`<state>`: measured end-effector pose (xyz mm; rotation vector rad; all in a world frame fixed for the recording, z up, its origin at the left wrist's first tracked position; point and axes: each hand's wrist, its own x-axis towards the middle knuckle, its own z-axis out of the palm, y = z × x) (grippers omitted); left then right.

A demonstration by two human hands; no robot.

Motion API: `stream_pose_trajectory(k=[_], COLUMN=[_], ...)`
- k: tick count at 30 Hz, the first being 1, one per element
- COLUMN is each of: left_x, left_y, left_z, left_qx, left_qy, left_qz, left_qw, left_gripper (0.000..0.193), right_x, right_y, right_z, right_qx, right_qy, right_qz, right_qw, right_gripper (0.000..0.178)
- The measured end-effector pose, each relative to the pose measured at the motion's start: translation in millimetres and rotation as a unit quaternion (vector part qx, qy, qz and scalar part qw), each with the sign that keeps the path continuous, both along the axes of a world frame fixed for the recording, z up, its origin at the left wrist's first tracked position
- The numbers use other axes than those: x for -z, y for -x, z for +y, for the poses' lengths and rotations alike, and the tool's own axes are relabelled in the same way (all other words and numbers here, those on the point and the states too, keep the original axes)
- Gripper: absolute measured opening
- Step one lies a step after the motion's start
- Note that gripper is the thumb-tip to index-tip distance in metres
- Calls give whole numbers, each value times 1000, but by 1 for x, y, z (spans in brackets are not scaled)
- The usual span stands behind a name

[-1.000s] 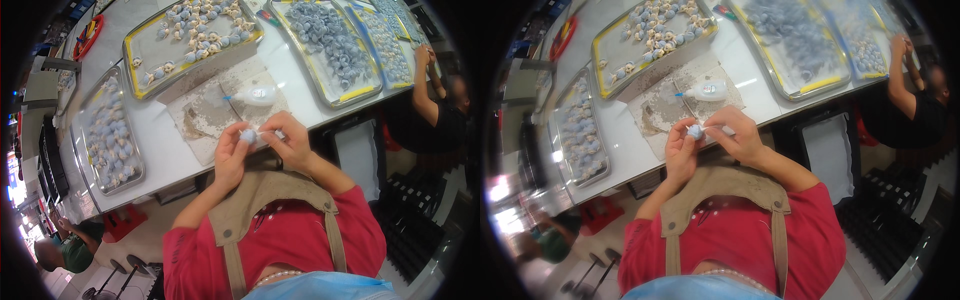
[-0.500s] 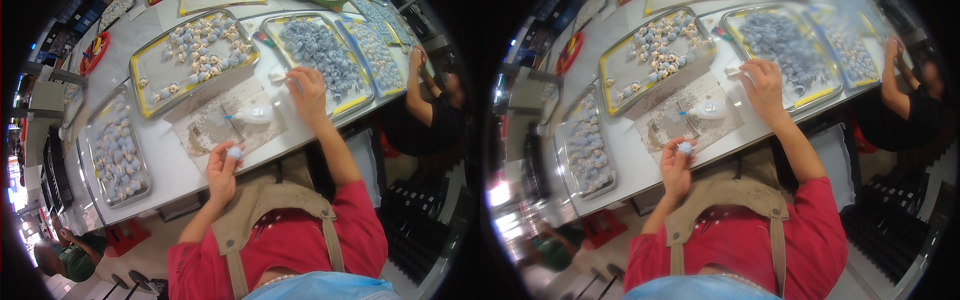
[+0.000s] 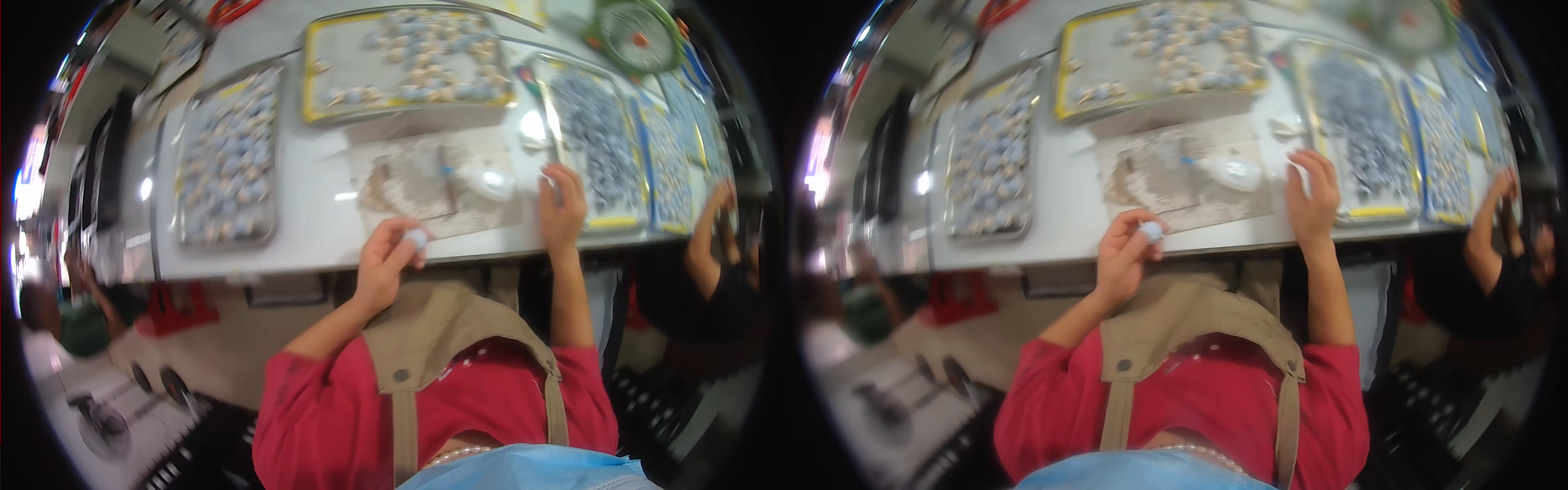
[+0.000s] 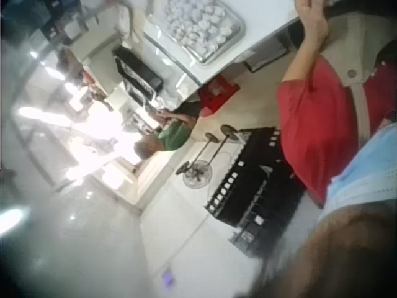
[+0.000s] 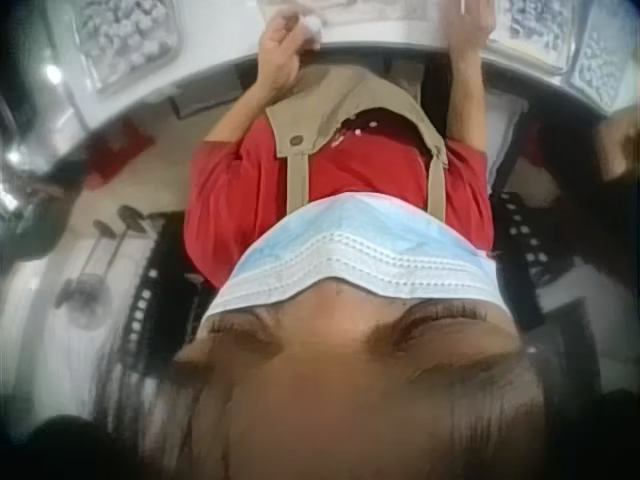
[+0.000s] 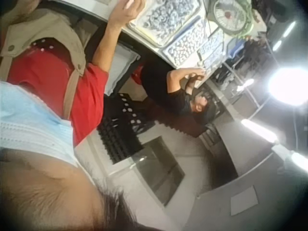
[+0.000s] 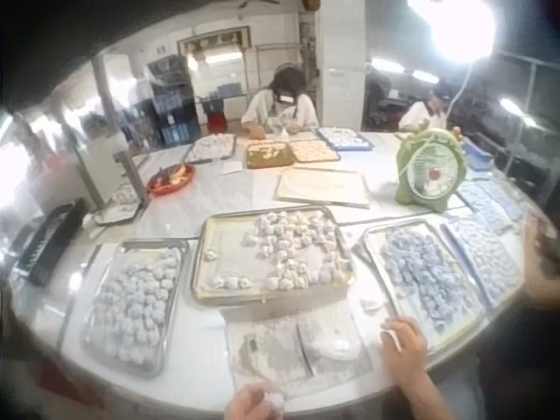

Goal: The person assembles small decorative items by applying glue to a light blue ball and attaching a small white piece. They repeat this process for multiple items, placing the finished pieces onto a tray.

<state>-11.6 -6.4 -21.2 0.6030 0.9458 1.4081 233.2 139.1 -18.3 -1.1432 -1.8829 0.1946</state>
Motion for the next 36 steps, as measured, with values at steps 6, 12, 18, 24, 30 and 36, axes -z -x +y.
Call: stream_pose_trajectory(k=[6,12,18,24,30,36], left_x=[5,37,107,235,205,210], left_y=[23,41,70,110,112,128], left_z=[-52,-91,-93,-53,-47,-19], left_qx=[-14,-152,-197,-125,6,-9], left_qy=[19,24,67,161,208,124], left_qz=[71,74,205,505,588,631], left_qw=[997,985,956,839,781,765], left_gripper=[18,13,16,42,52,51], right_x=[10,6,33,40,48,48], right_y=[0,11,10,24,22,25], right_z=[-21,-49,-61,-59,-57,-55], right_qx=[6,-14,9,41,75,101], right_qy=[20,-5,-94,-142,-139,-118], right_qz=[55,28,-14,-35,-50,-68], right_qw=[998,999,995,988,986,985], right_gripper=[13,11,10,9,11,9])
